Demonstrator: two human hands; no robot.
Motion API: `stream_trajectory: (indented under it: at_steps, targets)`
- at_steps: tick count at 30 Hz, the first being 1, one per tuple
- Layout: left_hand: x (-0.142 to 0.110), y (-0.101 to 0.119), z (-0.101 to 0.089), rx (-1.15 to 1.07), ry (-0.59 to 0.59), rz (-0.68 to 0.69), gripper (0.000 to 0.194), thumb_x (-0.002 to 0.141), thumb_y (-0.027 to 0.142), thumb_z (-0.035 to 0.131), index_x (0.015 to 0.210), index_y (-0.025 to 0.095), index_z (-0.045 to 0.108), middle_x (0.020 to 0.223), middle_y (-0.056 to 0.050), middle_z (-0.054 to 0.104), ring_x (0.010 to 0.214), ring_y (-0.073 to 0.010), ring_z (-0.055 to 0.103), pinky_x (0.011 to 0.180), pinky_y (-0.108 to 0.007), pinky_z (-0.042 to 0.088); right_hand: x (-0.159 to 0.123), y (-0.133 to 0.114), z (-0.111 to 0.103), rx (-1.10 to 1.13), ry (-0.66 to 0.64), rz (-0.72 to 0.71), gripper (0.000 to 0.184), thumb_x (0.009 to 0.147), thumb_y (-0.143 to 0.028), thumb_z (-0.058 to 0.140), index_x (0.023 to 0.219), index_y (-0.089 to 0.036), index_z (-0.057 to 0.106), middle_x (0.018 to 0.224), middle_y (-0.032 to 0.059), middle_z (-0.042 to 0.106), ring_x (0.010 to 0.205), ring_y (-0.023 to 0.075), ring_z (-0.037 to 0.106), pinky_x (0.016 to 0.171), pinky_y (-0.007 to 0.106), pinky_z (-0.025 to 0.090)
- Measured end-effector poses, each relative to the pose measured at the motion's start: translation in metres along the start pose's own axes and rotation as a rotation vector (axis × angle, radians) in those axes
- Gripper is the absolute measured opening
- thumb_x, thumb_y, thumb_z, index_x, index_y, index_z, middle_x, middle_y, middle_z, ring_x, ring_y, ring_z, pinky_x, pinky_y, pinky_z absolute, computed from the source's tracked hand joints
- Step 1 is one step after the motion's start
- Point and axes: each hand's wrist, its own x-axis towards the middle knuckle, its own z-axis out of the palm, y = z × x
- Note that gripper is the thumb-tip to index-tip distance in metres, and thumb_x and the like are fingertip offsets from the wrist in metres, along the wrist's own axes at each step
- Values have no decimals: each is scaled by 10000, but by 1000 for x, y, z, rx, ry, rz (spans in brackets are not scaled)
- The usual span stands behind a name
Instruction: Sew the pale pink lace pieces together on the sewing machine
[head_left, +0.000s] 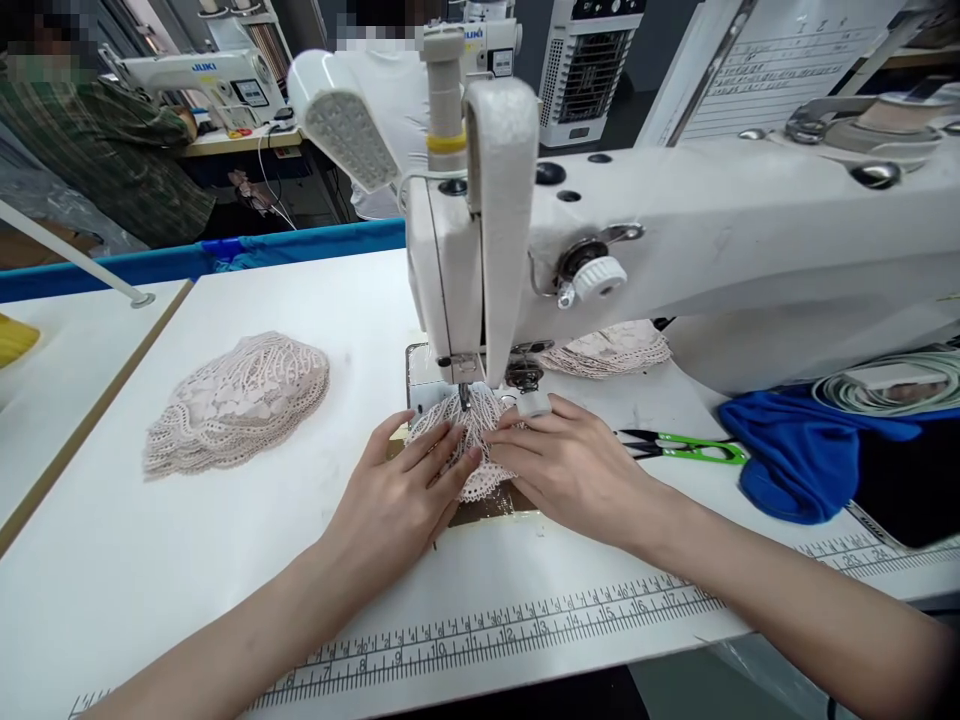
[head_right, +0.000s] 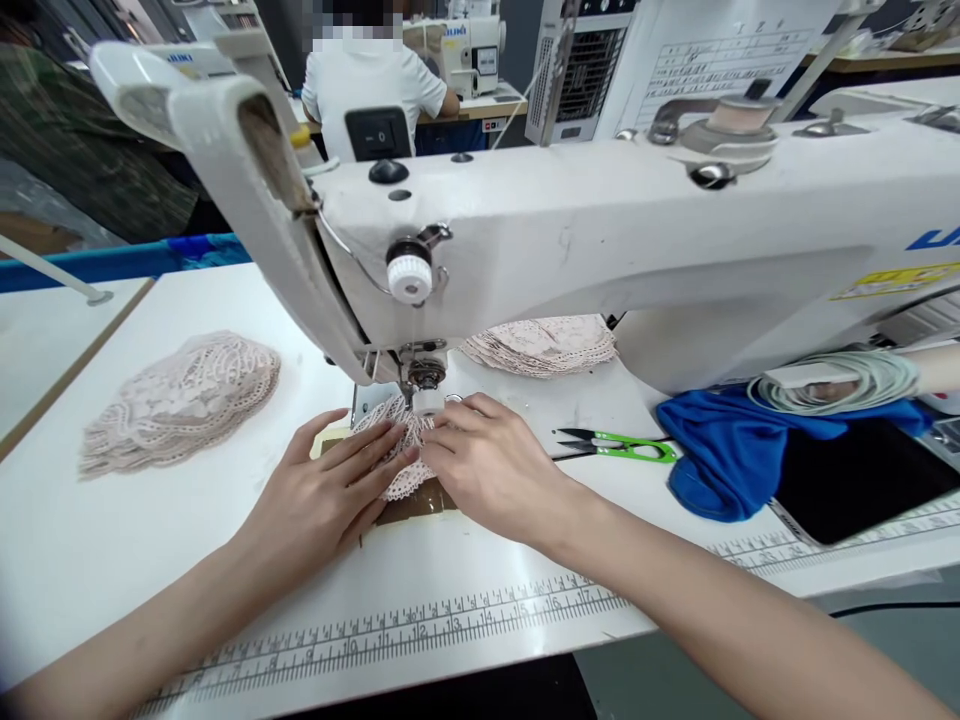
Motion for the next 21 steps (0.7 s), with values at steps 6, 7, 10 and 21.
stream_trajectory:
  at_steps: [6,7,10,21]
  targets:
    - [2,-7,2,-14,5,-13,300,946,165,463,1187,182,640,1180,-99,685,1103,-229,646,1094,-523,300,1,4,9,-24,43,-18,243,876,-45,470,866,-140,693,844,57,739,830,180,632,734,317,399]
    - [3,-8,3,-15,-4,-13,306,944,160,459,1193,181,636,1184,-102,682,1108,-231,644,1100,-533,293,1,5,10,-33,54,-25,244,868,-31,470,864,-139,690,858,60,740,827,178,633,734,314,398]
    - [4,-11,3,-24,-26,-21,329,936,146,451,1215,184,622,1199,-107,674,1125,-243,634,1108,-562,277,2,7,12,-55,71,-35,239,845,-7,484,866,-137,684,902,54,742,797,171,630,733,310,396]
    - [10,-18,11,25,-13,-49,319,965,182,425,1227,177,608,1227,-108,658,1167,-238,608,1131,-566,232,10,15,16,-137,21,-15,229,874,-18,481,829,-131,675,870,53,731,794,172,624,744,308,413]
